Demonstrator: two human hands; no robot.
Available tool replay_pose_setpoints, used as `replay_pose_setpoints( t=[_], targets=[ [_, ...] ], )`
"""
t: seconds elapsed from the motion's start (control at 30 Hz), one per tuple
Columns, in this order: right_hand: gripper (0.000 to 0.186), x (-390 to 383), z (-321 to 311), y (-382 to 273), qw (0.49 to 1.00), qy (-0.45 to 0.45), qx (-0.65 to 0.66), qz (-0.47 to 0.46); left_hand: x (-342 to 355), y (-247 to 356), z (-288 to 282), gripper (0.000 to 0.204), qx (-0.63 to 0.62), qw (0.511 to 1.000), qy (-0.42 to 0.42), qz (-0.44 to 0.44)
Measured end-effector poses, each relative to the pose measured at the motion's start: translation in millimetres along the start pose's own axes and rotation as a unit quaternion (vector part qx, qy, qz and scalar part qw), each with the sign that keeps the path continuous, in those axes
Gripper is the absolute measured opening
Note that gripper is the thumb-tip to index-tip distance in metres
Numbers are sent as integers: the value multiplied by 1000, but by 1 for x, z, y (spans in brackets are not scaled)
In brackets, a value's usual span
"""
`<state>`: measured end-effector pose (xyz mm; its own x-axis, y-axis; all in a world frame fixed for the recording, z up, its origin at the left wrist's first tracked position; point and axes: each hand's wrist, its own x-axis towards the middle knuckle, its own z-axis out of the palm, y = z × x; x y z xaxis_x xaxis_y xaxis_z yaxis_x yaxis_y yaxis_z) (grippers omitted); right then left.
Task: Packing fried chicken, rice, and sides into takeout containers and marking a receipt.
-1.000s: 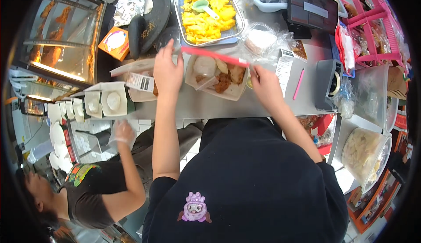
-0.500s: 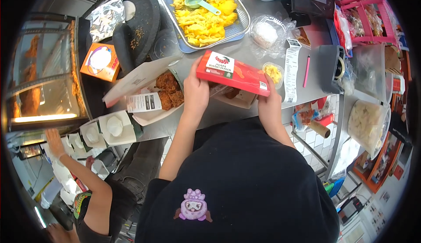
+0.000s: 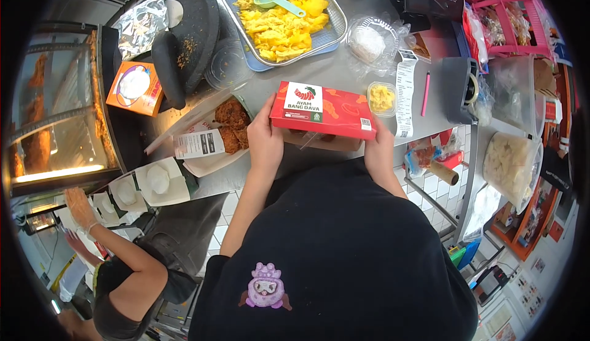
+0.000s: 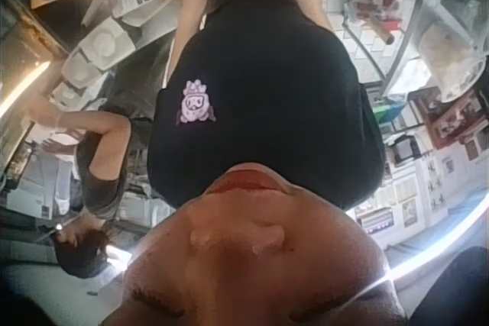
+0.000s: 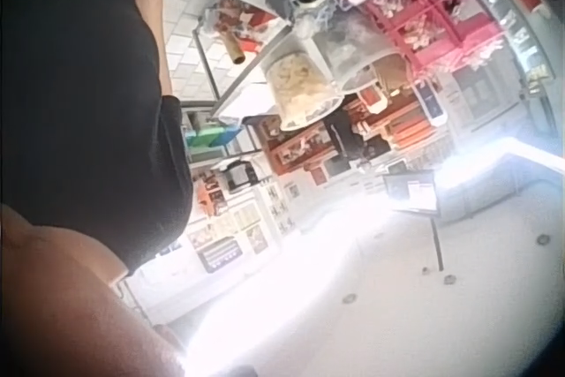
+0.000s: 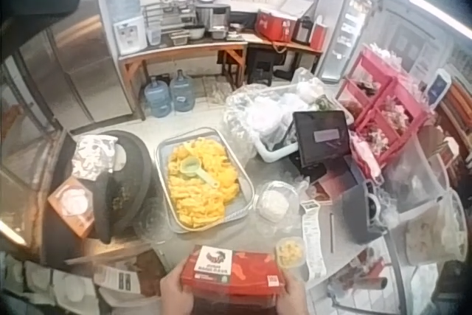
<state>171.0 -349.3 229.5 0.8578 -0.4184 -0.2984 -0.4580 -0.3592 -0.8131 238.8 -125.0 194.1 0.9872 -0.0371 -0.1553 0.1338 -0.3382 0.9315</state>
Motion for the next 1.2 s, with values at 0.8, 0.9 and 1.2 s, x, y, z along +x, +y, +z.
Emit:
replay_pose_setpoints(
  t=[0.8, 0.9, 1.2],
  targets=[
    [37, 8, 0, 56, 968, -136, 199, 66, -64, -57, 8, 41, -58, 997, -29, -47],
    [39, 12, -11, 31, 981, -165, 97, 34, -72, -61, 9, 43, -27, 998, -50, -39],
    [59, 32, -18, 61, 968, -162, -82, -172, -77, -93, -10, 78, -80, 979, -183, -39]
  ],
)
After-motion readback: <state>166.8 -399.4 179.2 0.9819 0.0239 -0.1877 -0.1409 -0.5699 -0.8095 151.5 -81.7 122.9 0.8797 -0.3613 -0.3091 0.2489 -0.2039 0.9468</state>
